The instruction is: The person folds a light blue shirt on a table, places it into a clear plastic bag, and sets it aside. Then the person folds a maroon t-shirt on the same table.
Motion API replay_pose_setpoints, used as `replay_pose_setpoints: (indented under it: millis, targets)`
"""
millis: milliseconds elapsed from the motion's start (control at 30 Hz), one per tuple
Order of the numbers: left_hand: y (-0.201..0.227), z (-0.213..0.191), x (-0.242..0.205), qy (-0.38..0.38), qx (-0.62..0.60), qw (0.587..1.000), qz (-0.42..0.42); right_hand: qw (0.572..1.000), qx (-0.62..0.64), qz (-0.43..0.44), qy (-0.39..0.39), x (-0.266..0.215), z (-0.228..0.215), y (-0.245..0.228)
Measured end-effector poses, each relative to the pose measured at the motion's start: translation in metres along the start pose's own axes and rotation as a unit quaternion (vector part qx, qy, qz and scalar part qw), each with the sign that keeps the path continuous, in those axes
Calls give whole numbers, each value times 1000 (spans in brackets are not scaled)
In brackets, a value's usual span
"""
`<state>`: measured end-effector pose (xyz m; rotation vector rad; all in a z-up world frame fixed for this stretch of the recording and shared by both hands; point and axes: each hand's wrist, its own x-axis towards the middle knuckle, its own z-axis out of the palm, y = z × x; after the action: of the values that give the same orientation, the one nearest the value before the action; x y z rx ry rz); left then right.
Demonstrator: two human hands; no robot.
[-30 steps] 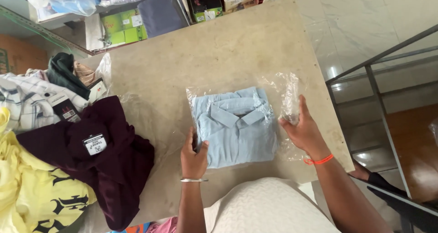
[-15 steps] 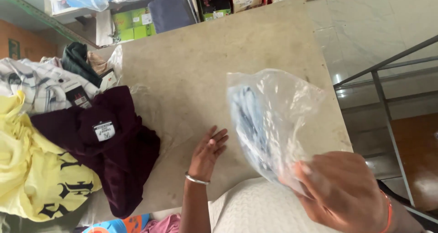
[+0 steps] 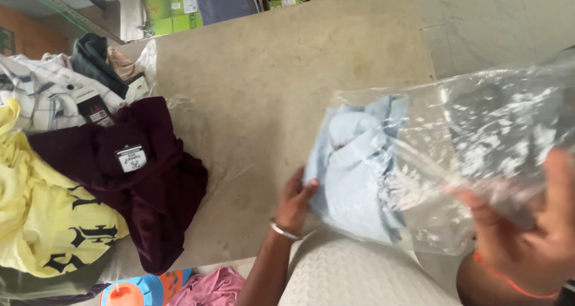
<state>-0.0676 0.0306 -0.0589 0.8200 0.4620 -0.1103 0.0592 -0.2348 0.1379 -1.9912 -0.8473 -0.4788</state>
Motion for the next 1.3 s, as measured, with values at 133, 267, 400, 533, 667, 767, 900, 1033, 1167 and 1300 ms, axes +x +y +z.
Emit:
replay_pose_setpoints:
  millis: [133, 267, 400, 533, 667, 767, 900, 1033, 1167, 1300]
  targets:
    - [19, -12, -17, 208, 122, 959, 150, 969, 154, 195, 6, 31, 6, 14]
    - [67, 24, -46, 314, 450, 819, 166, 944, -201, 218, -144, -3, 35, 60]
    - [57, 23, -42, 284, 664, 686, 87, 932, -270, 131, -205, -40, 75, 64]
    - [52, 30, -18, 283, 714, 601, 221, 962, -126, 18, -241, -39, 122, 38]
    - [35, 26, 14, 234, 741, 564, 278, 951, -132, -4, -278, -43, 164, 34]
    - [27, 22, 34, 222, 794, 478, 303, 938, -180, -48, -291, -50, 189, 45]
    - [29, 21, 45, 194, 793, 542, 198, 941, -169, -58, -286, -51, 205, 61]
    - [26, 19, 47, 183, 782, 563, 194, 943, -158, -49, -290, -48, 204, 60]
    - [32, 23, 46, 181, 781, 575, 162, 943, -148, -41, -296, -45, 204, 58]
    - [35, 24, 46, 182, 775, 582, 167, 945, -145, -38, -290, -43, 204, 57]
